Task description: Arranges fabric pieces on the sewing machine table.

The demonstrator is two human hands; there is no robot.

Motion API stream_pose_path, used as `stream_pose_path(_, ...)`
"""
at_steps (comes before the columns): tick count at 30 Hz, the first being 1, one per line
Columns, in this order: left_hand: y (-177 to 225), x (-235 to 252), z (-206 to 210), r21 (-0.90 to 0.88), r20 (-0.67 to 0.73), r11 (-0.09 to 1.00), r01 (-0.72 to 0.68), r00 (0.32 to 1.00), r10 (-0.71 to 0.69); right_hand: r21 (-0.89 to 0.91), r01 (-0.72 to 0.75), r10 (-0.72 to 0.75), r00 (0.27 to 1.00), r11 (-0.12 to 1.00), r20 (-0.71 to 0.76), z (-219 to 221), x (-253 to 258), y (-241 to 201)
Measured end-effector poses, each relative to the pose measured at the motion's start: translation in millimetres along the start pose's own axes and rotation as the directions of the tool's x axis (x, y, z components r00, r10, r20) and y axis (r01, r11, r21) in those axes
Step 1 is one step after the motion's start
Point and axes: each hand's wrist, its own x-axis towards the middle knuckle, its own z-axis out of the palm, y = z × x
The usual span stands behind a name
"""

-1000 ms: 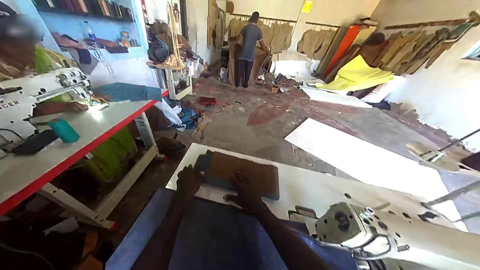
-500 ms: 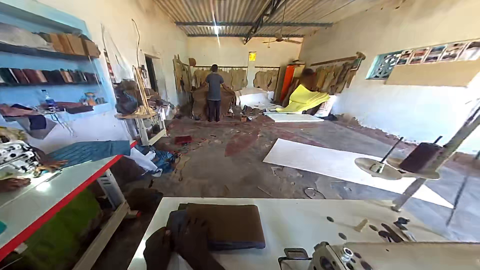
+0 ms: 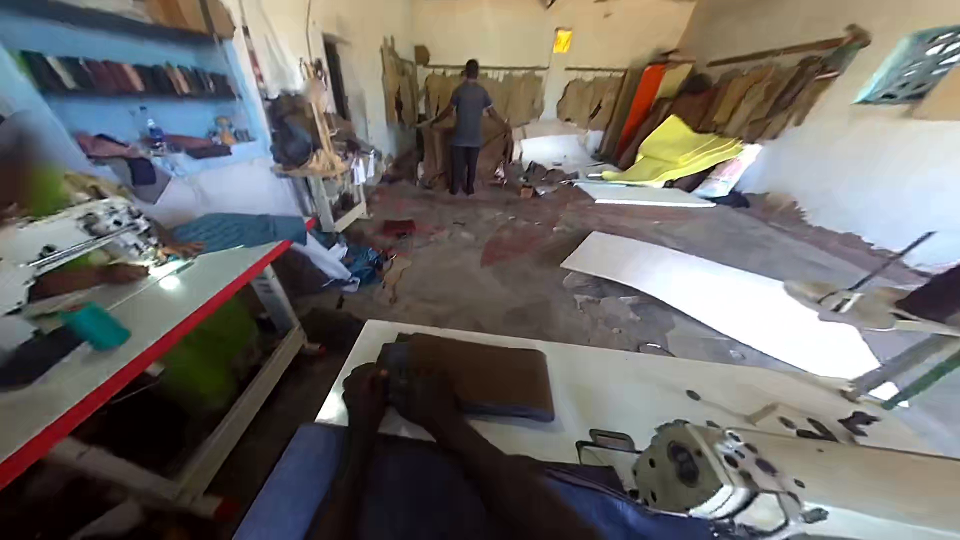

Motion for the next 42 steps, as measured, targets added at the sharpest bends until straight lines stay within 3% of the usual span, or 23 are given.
stream_pose_path(4, 5.2, 1.0, 1.3, -0.069, 0.041, 0.994, 0.08, 0.996, -0.077, -0.008, -0.009, 0.009, 0.999, 1.0, -0.038, 16.1, 2.6, -0.4)
stream_pose_path(11, -0.3, 2.4, 5.7, -0.116, 0.073, 0.992, 0.057, 0.996, -0.049, -0.048, 0.029, -0.031, 0.998, 0.998, -0.051, 12.2, 6.8, 15.7)
stream_pose_path(14, -5.6, 4.6, 8.7, -0.143, 0.05, 0.99, 0.01, 0.999, -0.002, -0.053, 0.056, -0.063, 0.987, 0.997, -0.148, 22.5, 10.9, 22.0)
stream_pose_path(20, -0.7, 2.0, 7.7, -0.206, 0.054, 0.975, 0.079, 0.996, -0.069, 0.152, 0.038, -0.014, 0.988, 0.988, -0.156, 15.5, 8.3, 35.8)
stream_pose_path(24, 1.4, 1.8, 6.4, -0.116, 0.073, 0.992, 0.055, 0.996, -0.047, 0.132, 0.025, 0.016, 0.952, 0.991, -0.306, 8.8, 2.5, 42.0)
stream_pose_path(27, 7.2, -0.4, 4.0, -0.043, 0.097, 0.996, 0.073, 0.993, -0.069, 0.217, -0.078, 0.137, 0.953, 0.973, -0.27, 6.7, 4.9, 53.7)
stream_pose_path(31, 9.5, -1.1, 7.1, 0.014, 0.095, 0.997, 0.081, 0.992, -0.082, 0.594, -0.029, 0.266, 0.911, 0.804, -0.315, 10.4, 6.5, 80.3)
stream_pose_path(35, 10.7, -4.3, 11.4, 0.111, 0.087, 0.994, 0.004, 0.996, -0.014, 0.875, -0.039, 0.395, 0.901, 0.483, -0.178, -3.8, 3.4, 95.8)
stream_pose_path(37, 13.6, -7.4, 14.8, 0.211, 0.1, 0.973, -0.091, 0.992, 0.072, 0.947, 0.037, 0.443, 0.877, 0.32, -0.184, -18.6, -3.6, 102.5)
stream_pose_path(39, 13.7, -8.6, 22.1, 0.289, 0.097, 0.939, -0.188, 0.981, 0.167, 0.979, 0.12, 0.553, 0.81, 0.166, -0.194, -41.1, -17.9, 109.3)
stream_pose_path(42, 14.2, -12.4, 25.2, 0.356, 0.09, 0.885, -0.301, 0.953, 0.288, 0.971, 0.237, 0.71, 0.676, 0.044, -0.197, -67.4, -33.6, 138.7)
